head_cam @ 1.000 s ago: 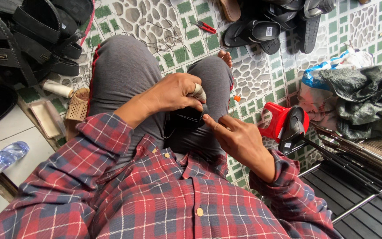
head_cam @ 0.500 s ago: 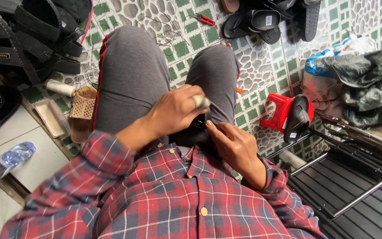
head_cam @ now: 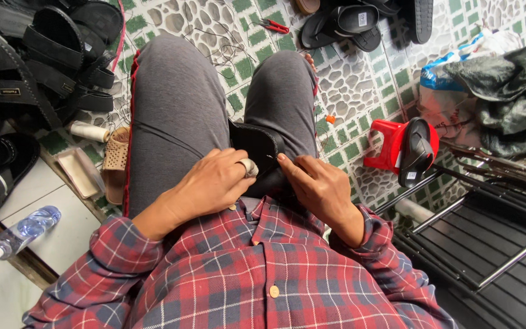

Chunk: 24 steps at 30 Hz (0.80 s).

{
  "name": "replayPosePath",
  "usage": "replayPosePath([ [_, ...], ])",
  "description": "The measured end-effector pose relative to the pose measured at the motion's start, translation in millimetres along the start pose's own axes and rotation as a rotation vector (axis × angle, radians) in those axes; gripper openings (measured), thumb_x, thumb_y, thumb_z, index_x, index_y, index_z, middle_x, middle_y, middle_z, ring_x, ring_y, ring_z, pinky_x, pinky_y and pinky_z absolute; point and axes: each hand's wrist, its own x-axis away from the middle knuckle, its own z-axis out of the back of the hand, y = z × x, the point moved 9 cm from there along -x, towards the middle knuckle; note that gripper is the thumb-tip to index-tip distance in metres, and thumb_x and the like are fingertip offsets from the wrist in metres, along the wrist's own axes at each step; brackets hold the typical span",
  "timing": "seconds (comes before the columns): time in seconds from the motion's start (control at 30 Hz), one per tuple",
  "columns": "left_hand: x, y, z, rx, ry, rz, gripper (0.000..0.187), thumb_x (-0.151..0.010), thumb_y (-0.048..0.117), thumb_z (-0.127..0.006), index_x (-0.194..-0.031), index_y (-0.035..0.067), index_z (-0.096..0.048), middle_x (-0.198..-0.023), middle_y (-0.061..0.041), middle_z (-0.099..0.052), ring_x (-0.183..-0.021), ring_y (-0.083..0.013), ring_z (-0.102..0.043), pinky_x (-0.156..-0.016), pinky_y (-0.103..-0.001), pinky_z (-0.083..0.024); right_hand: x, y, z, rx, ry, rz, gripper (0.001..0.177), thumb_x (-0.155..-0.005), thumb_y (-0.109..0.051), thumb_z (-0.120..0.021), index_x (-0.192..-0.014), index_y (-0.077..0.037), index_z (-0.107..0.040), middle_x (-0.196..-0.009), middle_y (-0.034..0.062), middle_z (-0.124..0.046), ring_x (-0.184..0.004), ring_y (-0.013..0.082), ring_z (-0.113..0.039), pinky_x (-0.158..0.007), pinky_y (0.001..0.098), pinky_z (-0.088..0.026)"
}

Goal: The person sits on the floor and sews a black sandal using a needle and thread. They hold the sandal on their lap and repeatedly push the needle through the sole and upper strap, pulling the thread tight to secure the stitching.

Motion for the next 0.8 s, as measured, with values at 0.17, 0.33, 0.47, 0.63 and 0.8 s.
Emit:
replayPosePath([
  [0.17, 9.8, -0.2, 5.3, 0.112, -0.068, 0.060, 0.023, -0.090, 0.021, -0.058, -0.080, 0.001, -0.060, -0.076, -0.011, -0.055, -0.074, -0.0327, -0.060, -0.066, -0.043, -0.048, 2.4, 0.0, 0.0, 0.018, 0.051, -0.010, 0.025, -0.089, -0.009, -0.059, -0.112, -0.012, -0.069, -0.083, 0.0074, -0.061, -0.062, 0.0241, -0.062, -0.052, 0.0320, -0.051],
  [0.33, -2.3, 26.4, 35.5, 0.400, -0.035, -0.011, 0.021, -0.087, 0.017, -0.066, -0.078, 0.000, -0.057, -0.089, -0.013, -0.058, -0.086, -0.0373, -0.060, -0.075, -0.044, -0.049, 4.0, 0.1, 1.1, 0.018, 0.088, 0.000, 0.024, -0.091, -0.010, -0.056, -0.111, -0.012, -0.068, -0.081, 0.0076, -0.059, -0.057, 0.0221, -0.059, -0.051, 0.0304, -0.050],
  [0.47, -4.5, 22.1, 6.1, 0.904, -0.028, 0.051, 0.007, -0.086, 0.013, -0.067, -0.086, 0.006, -0.067, -0.104, -0.010, -0.066, -0.097, -0.0244, -0.063, -0.085, -0.036, -0.049, 6.1, 0.6, 0.0, 0.021, 0.103, 0.003, 0.024, -0.092, -0.012, -0.054, -0.111, -0.012, -0.068, -0.081, 0.0070, -0.059, -0.058, 0.0215, -0.059, -0.052, 0.0293, -0.049],
  [0.63, -13.1, 2.8, 30.8, 0.234, 0.424, 0.140, 0.006, -0.087, 0.010, -0.070, -0.084, 0.005, -0.071, -0.083, -0.005, -0.062, -0.073, -0.0216, -0.062, -0.068, -0.029, -0.050, 8.9, 1.4, -4.0, 0.057, 0.118, 0.012, 0.027, -0.092, -0.014, -0.052, -0.115, -0.014, -0.068, -0.082, 0.0061, -0.059, -0.057, 0.0203, -0.058, -0.053, 0.0277, -0.048],
  [0.8, -10.0, -13.5, 0.6, 0.233, 0.298, 0.261, 0.015, -0.080, 0.012, -0.073, -0.093, 0.009, -0.066, -0.072, -0.003, -0.063, -0.065, -0.0216, -0.063, -0.060, -0.033, -0.053, 13.1, 1.1, -7.4, 0.071, 0.105, 0.020, 0.029, -0.091, -0.013, -0.053, -0.116, -0.015, -0.067, -0.083, 0.0059, -0.058, -0.058, 0.0200, -0.057, -0.052, 0.0280, -0.047],
])
